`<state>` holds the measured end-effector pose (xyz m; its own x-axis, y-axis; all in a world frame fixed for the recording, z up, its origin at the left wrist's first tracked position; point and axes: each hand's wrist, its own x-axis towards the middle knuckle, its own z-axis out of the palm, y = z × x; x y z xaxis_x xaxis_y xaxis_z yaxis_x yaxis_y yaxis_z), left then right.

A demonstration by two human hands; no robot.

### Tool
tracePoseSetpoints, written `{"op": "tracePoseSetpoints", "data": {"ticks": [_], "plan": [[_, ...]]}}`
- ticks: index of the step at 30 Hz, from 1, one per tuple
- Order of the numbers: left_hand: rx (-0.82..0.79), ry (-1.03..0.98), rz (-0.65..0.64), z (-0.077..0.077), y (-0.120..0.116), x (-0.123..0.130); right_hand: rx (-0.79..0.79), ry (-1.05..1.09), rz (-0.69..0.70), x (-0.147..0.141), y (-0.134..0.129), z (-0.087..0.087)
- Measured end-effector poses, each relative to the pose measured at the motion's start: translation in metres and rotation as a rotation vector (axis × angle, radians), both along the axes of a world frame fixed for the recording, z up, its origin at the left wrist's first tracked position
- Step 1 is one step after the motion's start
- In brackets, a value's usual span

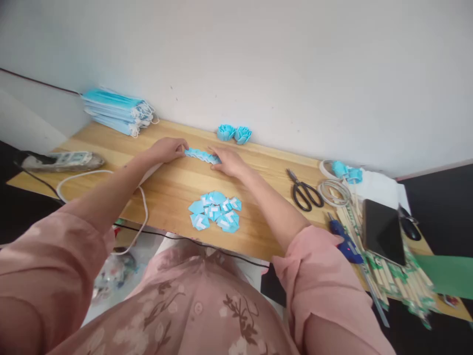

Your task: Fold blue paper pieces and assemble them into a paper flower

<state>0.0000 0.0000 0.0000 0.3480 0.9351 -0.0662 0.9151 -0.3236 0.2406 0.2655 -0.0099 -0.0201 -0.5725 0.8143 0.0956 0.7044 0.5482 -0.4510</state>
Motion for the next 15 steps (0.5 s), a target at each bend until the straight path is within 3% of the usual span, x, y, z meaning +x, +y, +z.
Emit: {"op": "tracePoseSetpoints", "data": {"ticks": [5,8,12,15], "plan": [[-0.071,0.040,0.060,0.008,0.002,0.008,-0.012,-0.012,0.087,0.005,0.017,0.003],[-0.080,0.080,0.057,0.010,-0.001,0.011,0.001,0.043,0.071,0.010,0.013,0.007],[-0.079,0.105,0.018,0.017,-0.009,0.012,0.054,0.232,-0.023,0.031,-0.020,0.024],[-0.107,0.110,0.036,0.029,-0.017,0.013,-0.031,0.205,-0.080,0.054,-0.061,0.039]]}}
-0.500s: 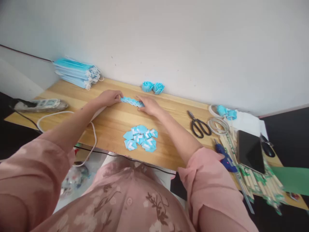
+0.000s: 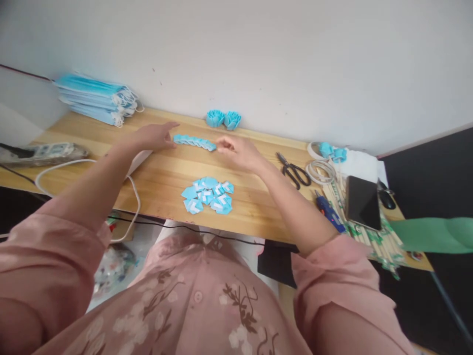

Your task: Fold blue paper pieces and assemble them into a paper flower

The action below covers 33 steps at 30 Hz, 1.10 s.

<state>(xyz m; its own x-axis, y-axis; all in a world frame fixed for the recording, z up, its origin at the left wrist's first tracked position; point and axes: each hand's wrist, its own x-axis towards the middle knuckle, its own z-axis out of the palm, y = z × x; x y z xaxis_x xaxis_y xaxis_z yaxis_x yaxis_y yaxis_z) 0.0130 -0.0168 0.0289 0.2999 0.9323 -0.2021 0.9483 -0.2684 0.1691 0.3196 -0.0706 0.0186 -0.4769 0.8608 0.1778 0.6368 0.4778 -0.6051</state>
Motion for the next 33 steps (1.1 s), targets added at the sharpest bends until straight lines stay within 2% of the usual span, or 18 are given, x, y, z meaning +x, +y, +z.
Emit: {"op": "tracePoseSetpoints", "data": {"ticks": [4,7,9,13,17,21,26,29,33], "plan": [[0.063,-0.030,-0.025,0.019,-0.014,0.009,-0.167,-0.196,0.038,0.025,-0.046,0.002],[0.143,-0.176,-0.127,0.030,-0.032,0.026,-0.216,-0.229,0.019,0.033,-0.061,-0.006],[0.110,-0.261,-0.243,0.033,-0.045,0.041,-0.242,-0.229,0.003,0.032,-0.065,-0.011],[0.025,-0.369,-0.363,0.028,-0.066,0.068,-0.247,-0.321,-0.026,0.024,-0.068,-0.012],[-0.026,-0.421,-0.452,0.017,-0.076,0.078,-0.231,-0.402,-0.075,0.016,-0.071,-0.012],[-0.049,-0.450,-0.412,0.012,-0.079,0.067,-0.198,-0.336,-0.137,0.016,-0.074,-0.015],[-0.106,-0.639,-0.340,0.005,-0.074,0.055,-0.231,-0.006,-0.188,0.022,-0.072,-0.014],[-0.185,-0.777,-0.332,-0.001,-0.073,0.061,-0.230,0.108,-0.130,0.022,-0.069,-0.004],[-0.205,-0.865,-0.319,0.000,-0.076,0.075,-0.106,0.060,-0.104,0.015,-0.065,0.019]]}}
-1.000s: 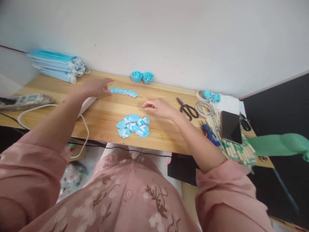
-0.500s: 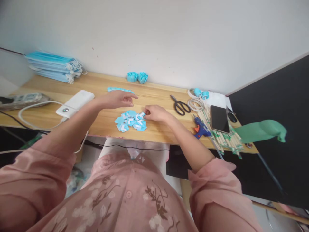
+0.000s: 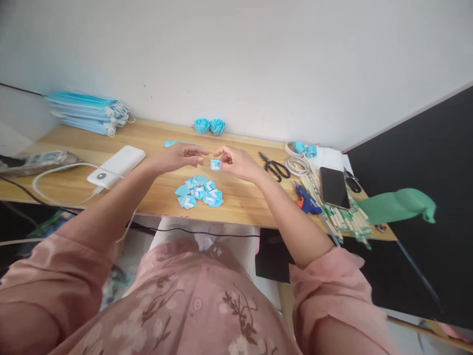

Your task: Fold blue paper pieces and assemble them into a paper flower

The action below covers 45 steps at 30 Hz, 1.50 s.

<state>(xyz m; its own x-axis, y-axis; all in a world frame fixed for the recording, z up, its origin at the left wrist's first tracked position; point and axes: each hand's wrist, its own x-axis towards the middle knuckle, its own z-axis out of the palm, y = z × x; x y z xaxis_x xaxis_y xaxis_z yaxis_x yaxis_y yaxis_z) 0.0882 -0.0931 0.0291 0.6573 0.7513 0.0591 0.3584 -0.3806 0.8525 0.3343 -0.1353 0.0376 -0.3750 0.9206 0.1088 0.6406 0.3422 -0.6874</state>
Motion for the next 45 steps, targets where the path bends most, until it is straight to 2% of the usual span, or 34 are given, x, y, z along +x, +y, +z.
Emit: {"op": "tracePoseSetpoints", "data": {"ticks": [6,9,11,14,17,20,25,32,39,42,45], "plan": [[0.055,-0.062,0.073,0.010,0.000,0.019,0.149,-0.199,-0.012,-0.009,0.007,0.031],[0.129,-0.068,0.117,0.011,0.003,0.029,0.209,-0.217,-0.015,-0.008,0.014,0.038],[0.140,-0.108,0.168,0.009,0.007,0.035,0.221,-0.157,-0.012,-0.005,0.020,0.039],[0.015,-0.262,0.226,0.004,0.014,0.042,0.180,0.108,-0.007,0.000,0.030,0.032],[-0.165,-0.454,0.263,0.001,0.022,0.047,0.083,0.400,-0.052,0.003,0.040,0.016],[-0.237,-0.539,0.292,-0.002,0.026,0.051,-0.014,0.518,-0.097,-0.001,0.048,0.000],[-0.259,-0.494,0.266,-0.012,0.028,0.058,-0.004,0.521,-0.182,-0.007,0.054,-0.015],[-0.172,-0.397,0.291,-0.017,0.036,0.055,0.086,0.385,-0.190,-0.005,0.055,-0.027],[-0.176,-0.332,0.318,-0.025,0.033,0.053,0.025,0.502,-0.143,-0.004,0.054,-0.039],[-0.133,-0.290,0.278,-0.025,0.029,0.052,0.027,0.476,-0.136,-0.008,0.052,-0.043],[-0.087,-0.257,0.234,-0.024,0.026,0.052,0.045,0.426,-0.201,-0.012,0.050,-0.046]]}}
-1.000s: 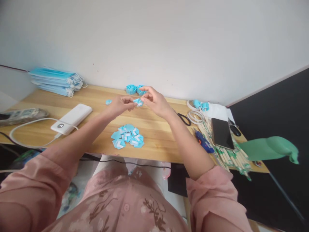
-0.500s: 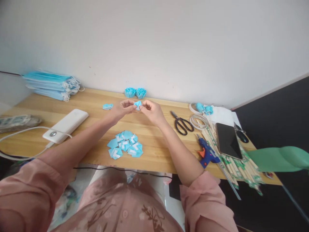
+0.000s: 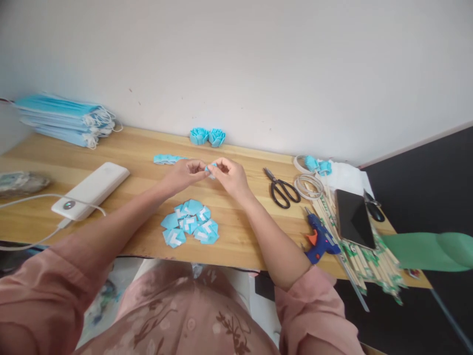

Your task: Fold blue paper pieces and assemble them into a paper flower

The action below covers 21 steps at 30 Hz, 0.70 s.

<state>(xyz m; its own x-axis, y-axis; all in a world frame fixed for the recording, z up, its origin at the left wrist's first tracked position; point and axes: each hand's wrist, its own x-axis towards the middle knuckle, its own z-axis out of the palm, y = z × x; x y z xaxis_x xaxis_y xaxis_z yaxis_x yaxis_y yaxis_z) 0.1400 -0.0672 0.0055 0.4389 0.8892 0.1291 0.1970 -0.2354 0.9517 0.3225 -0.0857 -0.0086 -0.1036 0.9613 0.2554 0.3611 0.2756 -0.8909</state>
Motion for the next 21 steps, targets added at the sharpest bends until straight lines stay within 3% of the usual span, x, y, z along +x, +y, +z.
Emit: {"op": "tracePoseSetpoints", "data": {"ticks": [6,15,21], "plan": [[-0.015,-0.066,0.071,-0.0049,0.0019,-0.0032,-0.031,0.160,-0.029,0.0002,-0.0044,-0.0043],[-0.029,-0.110,0.082,-0.0094,0.0022,-0.0025,-0.067,0.020,-0.063,-0.0036,-0.0082,-0.0078],[-0.008,-0.056,0.077,-0.0095,0.0005,-0.0013,-0.024,0.076,-0.042,-0.0035,-0.0094,-0.0077]]}}
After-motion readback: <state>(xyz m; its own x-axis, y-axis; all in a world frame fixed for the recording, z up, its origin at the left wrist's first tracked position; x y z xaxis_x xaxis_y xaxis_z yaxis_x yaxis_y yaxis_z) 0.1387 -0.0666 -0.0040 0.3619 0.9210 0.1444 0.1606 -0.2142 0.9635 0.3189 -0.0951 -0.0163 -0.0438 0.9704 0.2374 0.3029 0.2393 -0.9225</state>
